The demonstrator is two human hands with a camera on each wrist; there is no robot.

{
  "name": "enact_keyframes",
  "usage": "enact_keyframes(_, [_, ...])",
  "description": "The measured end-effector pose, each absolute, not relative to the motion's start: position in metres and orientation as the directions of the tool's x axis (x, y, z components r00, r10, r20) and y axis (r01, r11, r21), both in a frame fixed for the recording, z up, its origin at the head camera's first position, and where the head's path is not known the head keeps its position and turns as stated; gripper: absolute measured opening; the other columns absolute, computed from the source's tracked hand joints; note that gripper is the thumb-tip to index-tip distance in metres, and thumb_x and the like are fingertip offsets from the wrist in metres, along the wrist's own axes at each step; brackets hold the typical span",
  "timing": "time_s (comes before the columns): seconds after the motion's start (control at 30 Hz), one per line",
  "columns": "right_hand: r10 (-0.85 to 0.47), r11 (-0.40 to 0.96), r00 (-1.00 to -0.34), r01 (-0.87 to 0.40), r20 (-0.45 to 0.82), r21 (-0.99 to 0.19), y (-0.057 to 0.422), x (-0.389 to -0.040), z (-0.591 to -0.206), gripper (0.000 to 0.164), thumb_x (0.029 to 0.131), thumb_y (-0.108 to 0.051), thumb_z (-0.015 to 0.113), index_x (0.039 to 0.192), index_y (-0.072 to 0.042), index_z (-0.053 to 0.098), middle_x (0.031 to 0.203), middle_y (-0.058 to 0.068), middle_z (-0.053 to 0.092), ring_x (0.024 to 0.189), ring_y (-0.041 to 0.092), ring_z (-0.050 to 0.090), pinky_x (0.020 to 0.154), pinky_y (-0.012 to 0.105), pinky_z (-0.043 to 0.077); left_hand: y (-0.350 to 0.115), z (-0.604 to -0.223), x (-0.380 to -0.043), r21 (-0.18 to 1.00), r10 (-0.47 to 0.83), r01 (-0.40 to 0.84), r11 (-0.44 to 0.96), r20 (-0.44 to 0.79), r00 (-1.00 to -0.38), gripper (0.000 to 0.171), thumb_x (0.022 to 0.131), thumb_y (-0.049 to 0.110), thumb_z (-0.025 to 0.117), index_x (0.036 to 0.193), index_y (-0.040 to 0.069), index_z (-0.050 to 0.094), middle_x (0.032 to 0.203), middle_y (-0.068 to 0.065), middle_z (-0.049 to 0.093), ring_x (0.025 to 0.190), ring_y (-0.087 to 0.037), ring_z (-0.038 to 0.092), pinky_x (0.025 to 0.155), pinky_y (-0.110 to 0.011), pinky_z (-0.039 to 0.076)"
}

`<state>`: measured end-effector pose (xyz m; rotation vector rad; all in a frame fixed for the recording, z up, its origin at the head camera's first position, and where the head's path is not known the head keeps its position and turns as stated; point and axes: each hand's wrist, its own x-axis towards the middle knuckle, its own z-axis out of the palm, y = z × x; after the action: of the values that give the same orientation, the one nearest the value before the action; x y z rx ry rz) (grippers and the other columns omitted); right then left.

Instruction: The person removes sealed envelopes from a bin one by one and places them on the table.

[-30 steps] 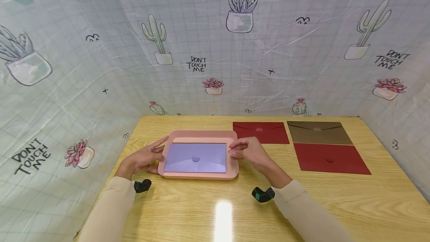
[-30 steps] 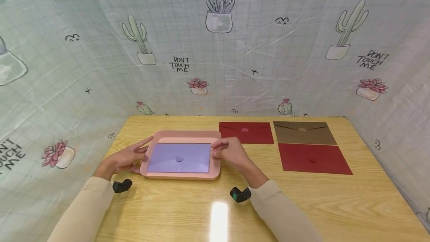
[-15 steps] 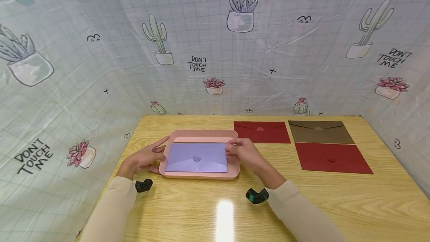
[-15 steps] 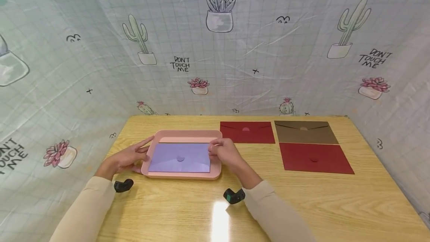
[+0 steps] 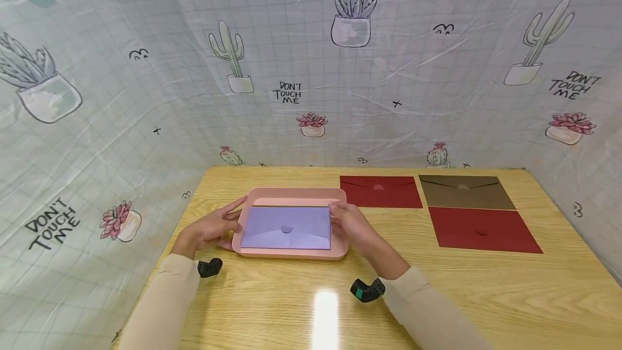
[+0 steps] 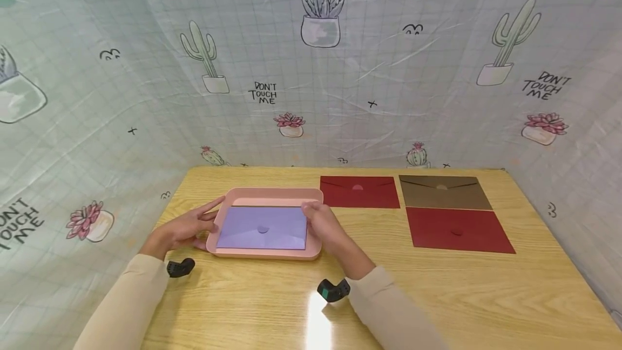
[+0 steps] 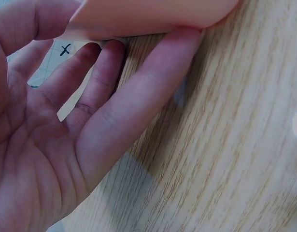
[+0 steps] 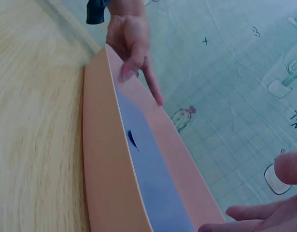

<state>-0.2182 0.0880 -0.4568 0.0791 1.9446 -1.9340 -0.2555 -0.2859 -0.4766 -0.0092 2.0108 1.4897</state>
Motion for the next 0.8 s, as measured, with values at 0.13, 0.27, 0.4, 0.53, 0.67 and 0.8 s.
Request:
enact_keyframes(0.13, [-0.252,-0.002,-0.909,0.343,-0.332,-0.939,0.0819,-0.2162,-0.4564,0.066,0.112,-0.03,0.04,0.162,0.008,0.021,0.17,0.029,0.023,0.157,0.049,0.023,0.127,0.058,0.024,-0.2861,-0.477,-0.2557,0.858,0.343,-0.365,0.362,-0.487,-0.804,0.098,0.095,0.004,0.063,0.168,0.041,0.008,0.176,-0.015,0.013,0.135,-0.04,0.056,0.082,-0.052,0.064])
enact_keyframes(0.27, [-0.276,-0.1,-0.906,0.359,-0.32,-0.928,0.0789,-0.2156,-0.456,0.07,0.111,-0.032,0.04,0.161,0.01,0.015,0.169,0.034,0.015,0.159,0.05,0.012,0.128,0.062,0.016,-0.2858,-0.4796,-0.2571,0.856,0.343,-0.364,0.366,-0.488,-0.803,0.098,0.095,0.004,0.063,0.168,0.042,0.008,0.176,-0.014,0.013,0.133,-0.039,0.058,0.081,-0.052,0.064])
enact_keyframes(0.4, [-0.301,-0.22,-0.905,0.373,-0.301,-0.901,0.0775,-0.2149,-0.4559,0.069,0.111,-0.035,0.038,0.154,0.016,0.018,0.162,0.041,0.019,0.16,0.05,0.008,0.129,0.064,0.007,-0.2862,-0.4793,-0.2566,0.856,0.34,-0.364,0.367,-0.488,-0.804,0.098,0.095,0.004,0.063,0.168,0.043,0.009,0.176,-0.014,0.014,0.131,-0.038,0.06,0.081,-0.052,0.064])
enact_keyframes(0.53, [-0.321,-0.287,-0.9,0.388,-0.294,-0.876,0.0776,-0.2135,-0.4559,0.069,0.111,-0.036,0.035,0.158,0.003,0.004,0.171,0.028,0.0,0.159,0.048,-0.011,0.129,0.065,-0.003,-0.2864,-0.4773,-0.2555,0.854,0.332,-0.369,0.366,-0.49,-0.806,0.098,0.095,0.004,0.063,0.167,0.044,0.01,0.176,-0.013,0.015,0.131,-0.037,0.06,0.081,-0.052,0.064])
enact_keyframes(0.67, [-0.321,-0.302,-0.899,0.397,-0.3,-0.867,0.0775,-0.2115,-0.4545,0.071,0.111,-0.037,0.036,0.16,0.005,0.006,0.17,0.035,0.004,0.16,0.047,-0.01,0.129,0.065,-0.002,-0.2864,-0.4769,-0.2553,0.855,0.336,-0.371,0.361,-0.491,-0.804,0.098,0.095,0.004,0.063,0.167,0.043,0.01,0.177,-0.013,0.014,0.131,-0.037,0.06,0.081,-0.052,0.064])
enact_keyframes(0.8, [-0.31,-0.302,-0.895,0.412,-0.32,-0.86,0.0787,-0.2093,-0.4517,0.083,0.11,-0.037,0.04,0.166,0.002,-0.007,0.171,0.033,-0.003,0.16,0.05,-0.003,0.13,0.064,0.004,-0.2873,-0.4775,-0.2559,0.854,0.336,-0.373,0.362,-0.493,-0.803,0.098,0.095,0.004,0.063,0.167,0.044,0.011,0.177,-0.012,0.014,0.132,-0.037,0.059,0.081,-0.051,0.064])
